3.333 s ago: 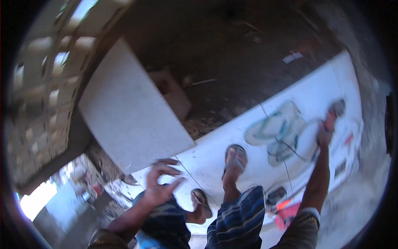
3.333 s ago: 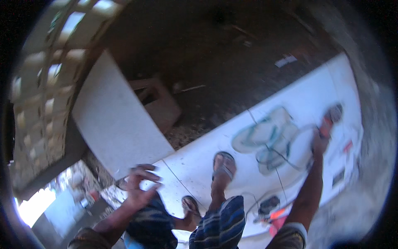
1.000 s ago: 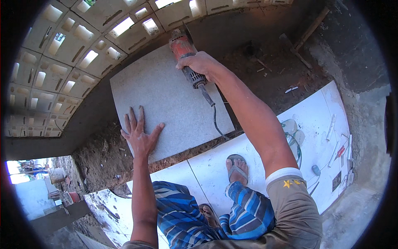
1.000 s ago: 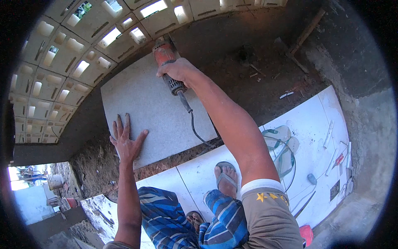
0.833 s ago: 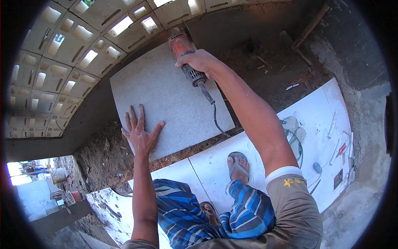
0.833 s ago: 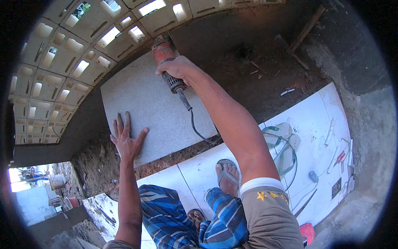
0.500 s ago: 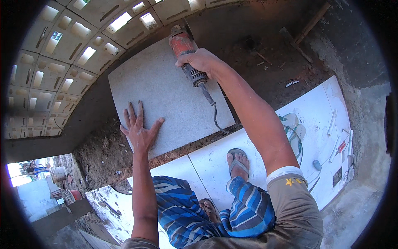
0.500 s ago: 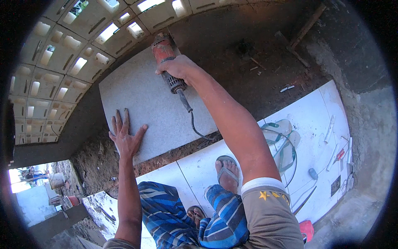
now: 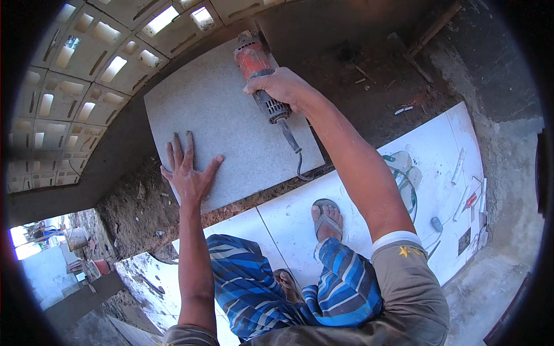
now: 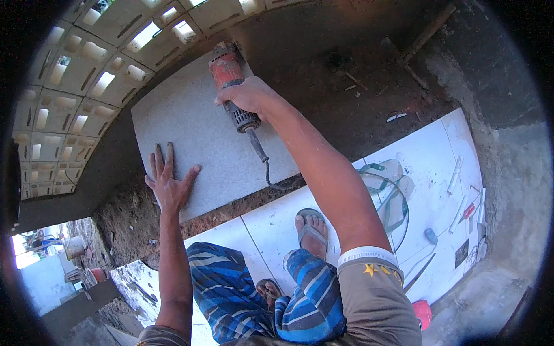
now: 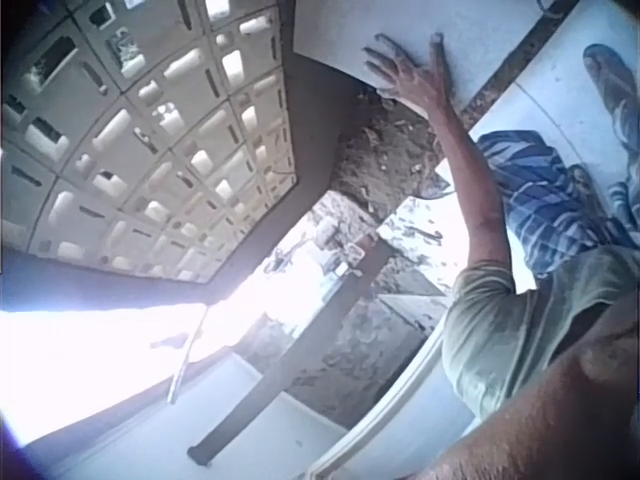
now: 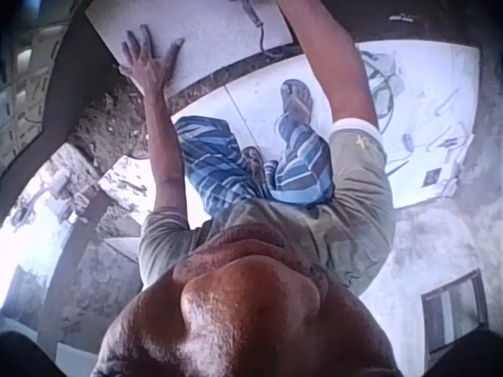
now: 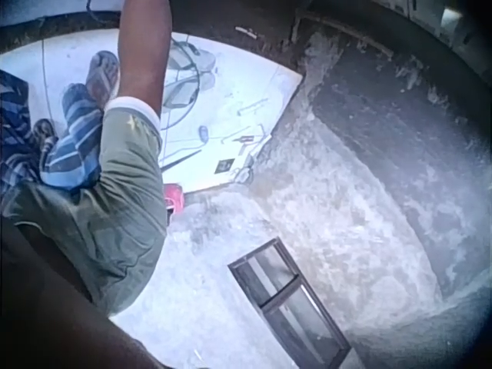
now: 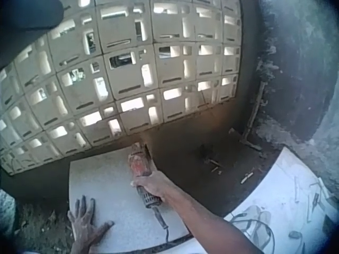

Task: Cutting tiles with an angle grinder and placing them onto a prepared wet-cement floor base.

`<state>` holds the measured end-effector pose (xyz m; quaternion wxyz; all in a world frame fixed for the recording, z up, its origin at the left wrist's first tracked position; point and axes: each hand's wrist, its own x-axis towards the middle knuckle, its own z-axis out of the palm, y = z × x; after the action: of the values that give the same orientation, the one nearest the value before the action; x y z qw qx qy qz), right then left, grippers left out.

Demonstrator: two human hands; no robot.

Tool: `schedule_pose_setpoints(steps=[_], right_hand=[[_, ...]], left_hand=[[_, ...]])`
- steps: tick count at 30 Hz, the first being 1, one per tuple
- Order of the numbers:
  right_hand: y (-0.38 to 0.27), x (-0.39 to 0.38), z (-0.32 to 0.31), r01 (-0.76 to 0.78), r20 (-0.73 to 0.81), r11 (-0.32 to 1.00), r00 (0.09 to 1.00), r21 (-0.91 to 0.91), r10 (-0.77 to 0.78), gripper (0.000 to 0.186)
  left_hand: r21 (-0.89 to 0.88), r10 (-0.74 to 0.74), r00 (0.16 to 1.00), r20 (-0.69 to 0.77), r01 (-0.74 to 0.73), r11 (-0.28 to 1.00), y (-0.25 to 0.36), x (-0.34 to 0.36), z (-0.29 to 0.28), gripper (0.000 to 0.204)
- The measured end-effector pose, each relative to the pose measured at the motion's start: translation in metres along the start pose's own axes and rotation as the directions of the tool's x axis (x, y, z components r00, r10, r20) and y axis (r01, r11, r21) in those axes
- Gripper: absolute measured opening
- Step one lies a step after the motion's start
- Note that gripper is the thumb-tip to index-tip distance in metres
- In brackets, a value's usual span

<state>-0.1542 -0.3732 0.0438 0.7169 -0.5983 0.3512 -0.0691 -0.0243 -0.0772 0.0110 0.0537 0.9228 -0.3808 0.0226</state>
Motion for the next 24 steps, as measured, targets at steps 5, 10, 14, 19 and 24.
schedule_pose_setpoints(steps=[5, 10, 14, 19, 24], right_hand=[[0.006, -0.007, 0.000, -0.009, -0.025, 1.000, 1.000, -0.022, 0.009, 0.029], [0.009, -0.010, -0.002, 0.015, -0.005, 0.999, 1.000, 0.031, -0.015, 0.028], [0.011, -0.009, -0.004, -0.021, 0.006, 0.999, 1.000, 0.025, 0.021, 0.027], [0.013, -0.024, -0.002, 0.012, -0.017, 1.000, 1.000, -0.020, -0.013, 0.027], [0.015, -0.030, -0.005, 0.007, 0.005, 1.000, 1.000, -0.007, -0.007, 0.027]], left_hand=[[0.017, 0.000, 1.000, 0.001, 0.000, 1.000, 0.001, 0.000, -0.001, 0.108], [0.039, -0.005, 1.000, 0.008, 0.005, 0.999, 0.001, -0.001, 0.001, 0.105], [0.052, -0.003, 1.000, 0.000, 0.003, 0.999, 0.002, -0.001, 0.000, 0.105], [0.068, 0.003, 1.000, -0.007, -0.002, 0.998, 0.003, -0.002, 0.000, 0.103], [0.080, 0.012, 1.000, -0.013, -0.011, 0.997, 0.002, -0.001, 0.003, 0.103]])
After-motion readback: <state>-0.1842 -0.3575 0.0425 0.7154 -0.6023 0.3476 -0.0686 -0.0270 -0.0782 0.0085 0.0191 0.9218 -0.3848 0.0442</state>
